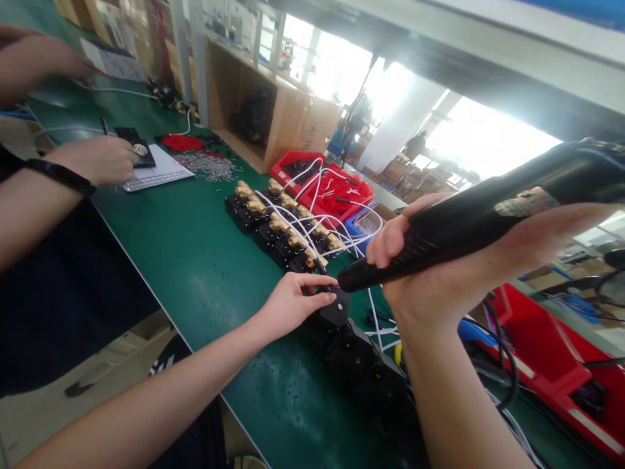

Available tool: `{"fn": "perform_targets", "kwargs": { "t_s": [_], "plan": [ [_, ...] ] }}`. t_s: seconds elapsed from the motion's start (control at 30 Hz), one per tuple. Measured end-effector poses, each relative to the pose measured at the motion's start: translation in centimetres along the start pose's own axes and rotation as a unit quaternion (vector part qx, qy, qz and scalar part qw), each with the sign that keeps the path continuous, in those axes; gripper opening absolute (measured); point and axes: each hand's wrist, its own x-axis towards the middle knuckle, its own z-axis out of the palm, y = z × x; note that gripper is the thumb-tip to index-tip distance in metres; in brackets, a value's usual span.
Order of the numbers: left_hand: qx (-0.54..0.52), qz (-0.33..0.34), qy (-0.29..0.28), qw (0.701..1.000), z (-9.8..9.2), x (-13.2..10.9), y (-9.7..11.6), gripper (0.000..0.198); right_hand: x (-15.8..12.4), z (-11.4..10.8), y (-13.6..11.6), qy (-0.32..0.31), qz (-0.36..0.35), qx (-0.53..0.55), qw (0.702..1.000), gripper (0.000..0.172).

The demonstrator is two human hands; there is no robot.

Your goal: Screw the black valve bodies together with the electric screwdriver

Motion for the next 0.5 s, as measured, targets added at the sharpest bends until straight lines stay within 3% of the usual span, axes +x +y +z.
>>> {"fn": "perform_targets", "kwargs": {
  "t_s": [0.17,0.37,0.5],
  "plan": [
    [0.007,-0.003,-0.003,1.0,0.1,0.0,0.1,0.04,0.3,0.3,-0.2,-0.016,0.001,0.001,1.0,0.068],
    [0.005,0.01,-0.027,1.0,0.5,0.1,0.4,0.04,1.1,0.7,-0.7,-0.118,0.015,0.007,0.993,0.065],
    [0.005,0.022,-0.016,1.0,0.5,0.1,0.3,0.036,0.8,1.3,-0.7,-0.079,0.044,-0.032,0.995,0.068]
  ]
}}
